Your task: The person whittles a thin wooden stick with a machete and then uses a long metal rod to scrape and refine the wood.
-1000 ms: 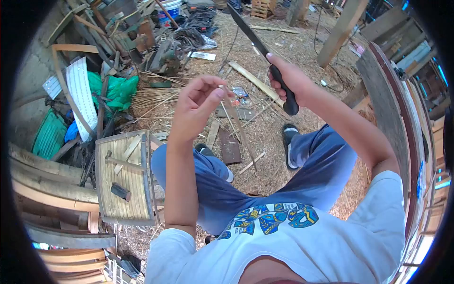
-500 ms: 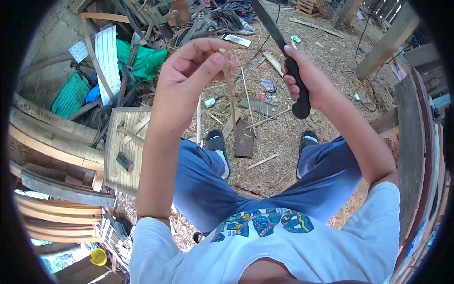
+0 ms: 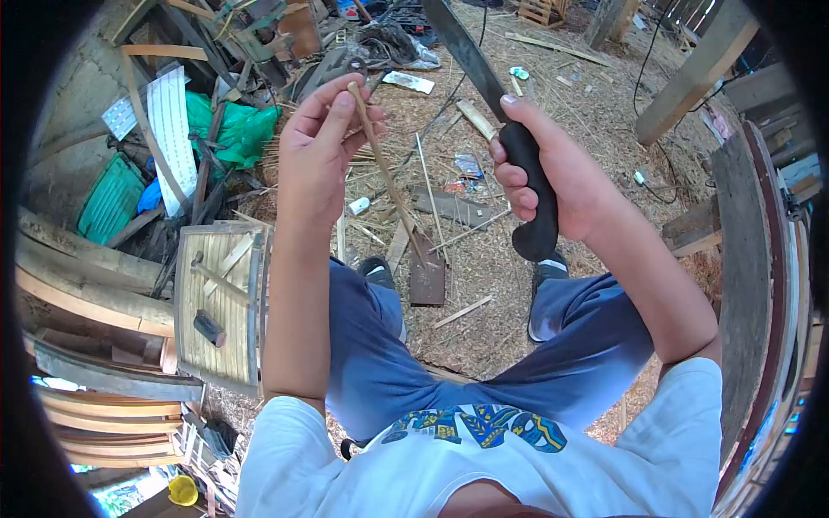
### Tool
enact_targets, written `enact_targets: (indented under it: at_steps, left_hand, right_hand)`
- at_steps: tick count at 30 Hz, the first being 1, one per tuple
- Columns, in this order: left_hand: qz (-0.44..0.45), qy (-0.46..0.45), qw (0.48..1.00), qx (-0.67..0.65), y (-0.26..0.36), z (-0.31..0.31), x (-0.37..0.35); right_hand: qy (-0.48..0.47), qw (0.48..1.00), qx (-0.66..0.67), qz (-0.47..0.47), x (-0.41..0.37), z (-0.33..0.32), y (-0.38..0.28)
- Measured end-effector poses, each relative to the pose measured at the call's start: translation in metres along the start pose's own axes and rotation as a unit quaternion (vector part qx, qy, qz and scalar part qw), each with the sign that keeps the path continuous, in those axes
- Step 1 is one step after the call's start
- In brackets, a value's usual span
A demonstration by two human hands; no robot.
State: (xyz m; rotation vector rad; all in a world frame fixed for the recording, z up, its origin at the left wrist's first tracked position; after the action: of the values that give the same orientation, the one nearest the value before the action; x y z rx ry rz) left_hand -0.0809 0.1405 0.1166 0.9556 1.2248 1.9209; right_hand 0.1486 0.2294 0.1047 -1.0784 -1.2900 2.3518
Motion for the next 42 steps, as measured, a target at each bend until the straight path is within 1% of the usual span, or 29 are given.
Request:
enact_targets:
  at_steps: [7,9,12,18,24,27,28,30,31,32,33,35,36,39,42]
  left_hand:
    - [0.108,0.020,0.988,0.109,0.017,-0.011,0.002]
    - [0.138,0.031,0.980,0.139,0.023,-0.016,0.000]
    - [0.146,0.052,0.978,0.142,0.028,-0.020,-0.003]
    - [0.174,0.046,0.971,0.155,0.031,-0.026,-0.002]
    - [0.172,0.052,0.970,0.164,0.031,-0.016,-0.007]
    - [0.151,0.054,0.966,0.202,0.030,-0.009,-0.011]
    - [0.151,0.046,0.968,0.194,0.029,-0.004,-0.011]
    - [0.151,0.029,0.972,0.175,0.023,0.005,-0.012]
    - [0.146,0.027,0.971,0.188,0.021,0.009,-0.014]
    - [0.142,0.024,0.969,0.201,0.021,0.011,-0.016]
    - [0.138,0.022,0.967,0.213,0.020,0.013,-0.017]
    - [0.147,0.005,0.972,0.184,0.017,0.018,-0.016]
    - [0.152,-0.002,0.974,0.170,0.016,0.019,-0.016]
    - [0.122,-0.014,0.986,0.114,0.010,0.023,-0.016]
    - [0.120,-0.024,0.988,0.091,0.010,0.029,-0.018]
  right_hand:
    - [0.041,0.998,-0.010,0.035,0.011,-0.010,0.014]
    - [0.021,0.998,-0.010,0.050,0.012,-0.010,0.019]
    - [0.015,0.998,-0.017,0.062,0.015,-0.008,0.022]
    - [0.024,0.997,-0.052,0.060,0.017,-0.005,0.022]
    - [0.028,0.997,-0.048,0.056,0.017,-0.005,0.027]
    - [0.026,0.997,-0.042,0.062,0.017,-0.007,0.029]
    - [0.026,0.997,-0.040,0.065,0.017,-0.009,0.030]
    - [0.017,0.998,-0.048,0.048,0.021,-0.012,0.032]
    - [0.014,0.998,-0.053,0.039,0.022,-0.013,0.033]
    - [0.042,0.996,-0.069,0.030,0.022,-0.013,0.033]
    - [0.046,0.993,-0.105,0.010,0.024,-0.015,0.032]
    - [0.048,0.982,-0.178,-0.029,0.030,-0.020,0.029]
    - [0.066,0.980,-0.182,-0.039,0.031,-0.023,0.028]
    - [0.092,0.966,-0.233,-0.066,0.029,-0.022,0.023]
    - [0.049,0.967,-0.229,-0.097,0.032,-0.018,0.021]
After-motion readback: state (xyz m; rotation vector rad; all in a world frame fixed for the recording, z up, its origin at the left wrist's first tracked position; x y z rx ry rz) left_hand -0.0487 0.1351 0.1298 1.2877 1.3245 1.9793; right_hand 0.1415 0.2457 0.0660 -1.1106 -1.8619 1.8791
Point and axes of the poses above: each hand's wrist, its own x-axis towards the middle knuckle, its own z-axis out of the palm, y = z × x, the point moved 6 cm from there along x, towards the middle knuckle
